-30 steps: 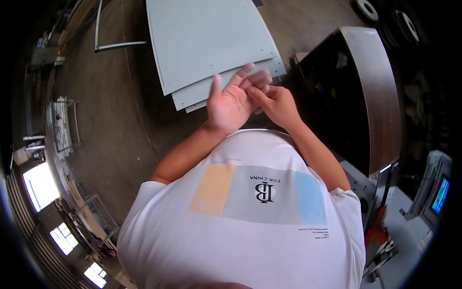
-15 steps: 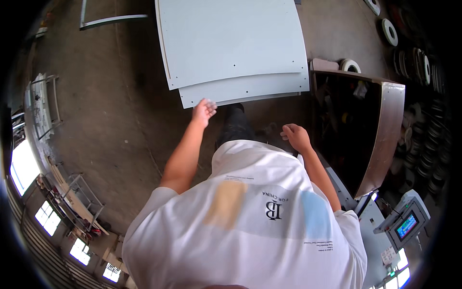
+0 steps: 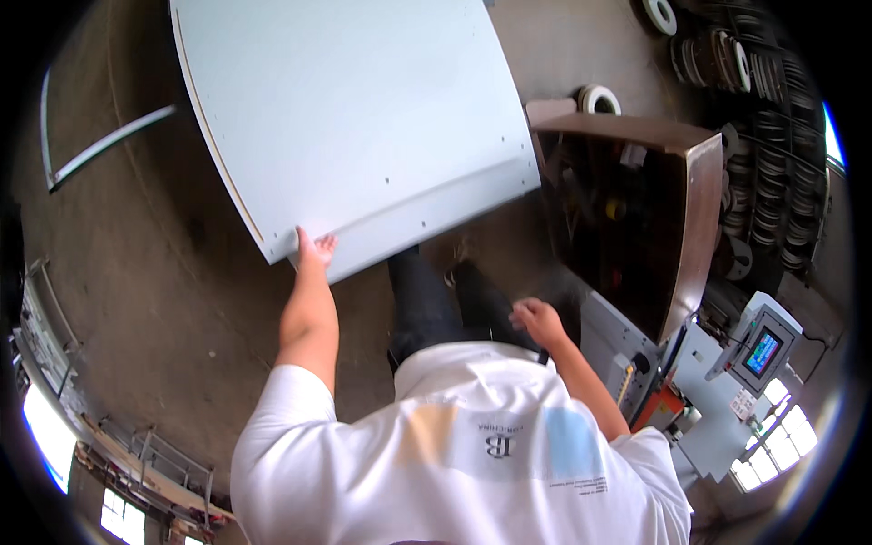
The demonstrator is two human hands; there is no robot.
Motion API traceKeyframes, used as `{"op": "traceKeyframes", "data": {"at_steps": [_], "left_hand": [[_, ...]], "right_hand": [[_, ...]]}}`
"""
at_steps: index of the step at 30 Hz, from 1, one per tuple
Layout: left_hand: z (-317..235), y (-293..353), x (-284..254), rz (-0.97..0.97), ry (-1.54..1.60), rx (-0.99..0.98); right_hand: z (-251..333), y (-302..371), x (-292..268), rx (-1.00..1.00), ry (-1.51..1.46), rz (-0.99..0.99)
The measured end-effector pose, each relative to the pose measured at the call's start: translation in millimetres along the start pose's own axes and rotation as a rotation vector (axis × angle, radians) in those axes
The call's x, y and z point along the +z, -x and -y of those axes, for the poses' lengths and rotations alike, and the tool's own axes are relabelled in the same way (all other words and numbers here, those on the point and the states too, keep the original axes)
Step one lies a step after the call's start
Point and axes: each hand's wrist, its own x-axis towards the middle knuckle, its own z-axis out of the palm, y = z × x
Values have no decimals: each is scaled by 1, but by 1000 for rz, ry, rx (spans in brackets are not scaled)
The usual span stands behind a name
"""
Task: The person repeatedly picks up large white panels from a stack and places them onto a machine table. They also briefly handle a white circular component and use a wrench on a machine part. The person continues to move panels between the stack and the table throughout the video.
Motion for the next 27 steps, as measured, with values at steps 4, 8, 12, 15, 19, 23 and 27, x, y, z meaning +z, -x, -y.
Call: {"op": "traceKeyframes", "data": {"at_steps": [4, 8, 12, 15, 19, 23, 27], "left_hand": [[23, -17, -10, 86, 121, 15], [35, -15, -14, 168, 174, 37], [46, 6, -7, 98, 165, 165], [42, 17, -15, 178, 164, 254], [48, 89, 0, 135, 145, 283], [49, 223, 30, 146, 79, 241], [68, 275, 36, 235, 41, 193]], "right_hand": [[-5, 3, 15, -4, -41, 60], [23, 7, 17, 17, 28, 68], [60, 4, 22, -7, 62, 80], [84, -8, 32, -65, 40, 129], [113, -53, 61, -142, 39, 242], [139, -81, 119, -147, -206, 340], [168, -63, 173, -199, -614, 442]]}}
